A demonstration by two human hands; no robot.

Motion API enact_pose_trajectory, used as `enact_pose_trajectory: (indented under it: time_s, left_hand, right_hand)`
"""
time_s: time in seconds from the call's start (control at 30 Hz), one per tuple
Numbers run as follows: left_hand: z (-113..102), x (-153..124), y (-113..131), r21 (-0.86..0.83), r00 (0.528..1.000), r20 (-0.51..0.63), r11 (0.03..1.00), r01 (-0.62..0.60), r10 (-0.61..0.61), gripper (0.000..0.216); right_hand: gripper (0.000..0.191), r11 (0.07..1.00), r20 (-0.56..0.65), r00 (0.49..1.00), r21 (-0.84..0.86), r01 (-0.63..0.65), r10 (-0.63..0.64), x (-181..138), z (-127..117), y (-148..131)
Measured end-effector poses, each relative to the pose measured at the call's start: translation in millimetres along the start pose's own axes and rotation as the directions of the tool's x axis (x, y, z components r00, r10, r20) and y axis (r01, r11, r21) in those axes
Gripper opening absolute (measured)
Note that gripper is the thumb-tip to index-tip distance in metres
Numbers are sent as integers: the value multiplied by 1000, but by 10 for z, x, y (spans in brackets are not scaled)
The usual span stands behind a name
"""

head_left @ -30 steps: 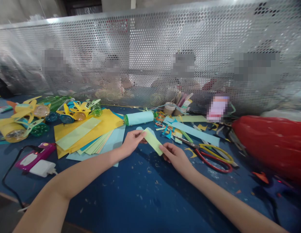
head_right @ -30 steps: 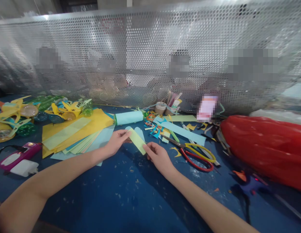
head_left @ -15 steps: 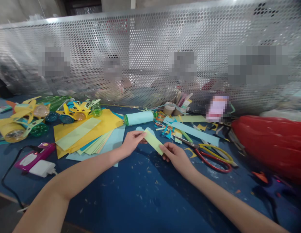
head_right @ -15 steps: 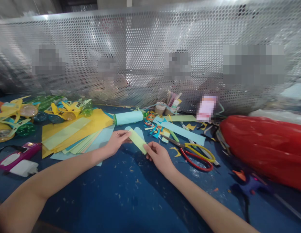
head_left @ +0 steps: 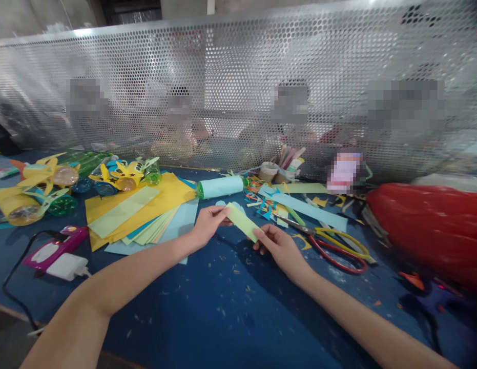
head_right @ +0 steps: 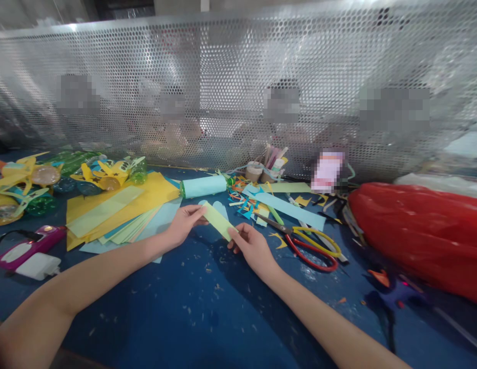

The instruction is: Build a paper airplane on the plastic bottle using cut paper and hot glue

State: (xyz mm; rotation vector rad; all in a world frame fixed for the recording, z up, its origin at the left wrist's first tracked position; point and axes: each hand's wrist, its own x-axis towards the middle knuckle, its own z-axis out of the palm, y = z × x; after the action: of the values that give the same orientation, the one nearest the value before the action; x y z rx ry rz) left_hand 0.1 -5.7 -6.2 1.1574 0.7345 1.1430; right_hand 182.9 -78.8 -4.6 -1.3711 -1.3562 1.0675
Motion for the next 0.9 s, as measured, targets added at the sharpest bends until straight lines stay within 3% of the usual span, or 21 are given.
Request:
enact_pose_trajectory:
  time_s: [0.37,0.9]
  left_hand:
    - [-11,-4,-6,2,1000,17,1000,-2,2,31]
    - [-8,-2,-2,-4,1000,-6,1000,12,-12,31]
  right_hand:
    - [48,998,-58,998,56,-29,32,2,24,-40]
    - [46,999,-42,999,49,-21,23,-22,20,-66]
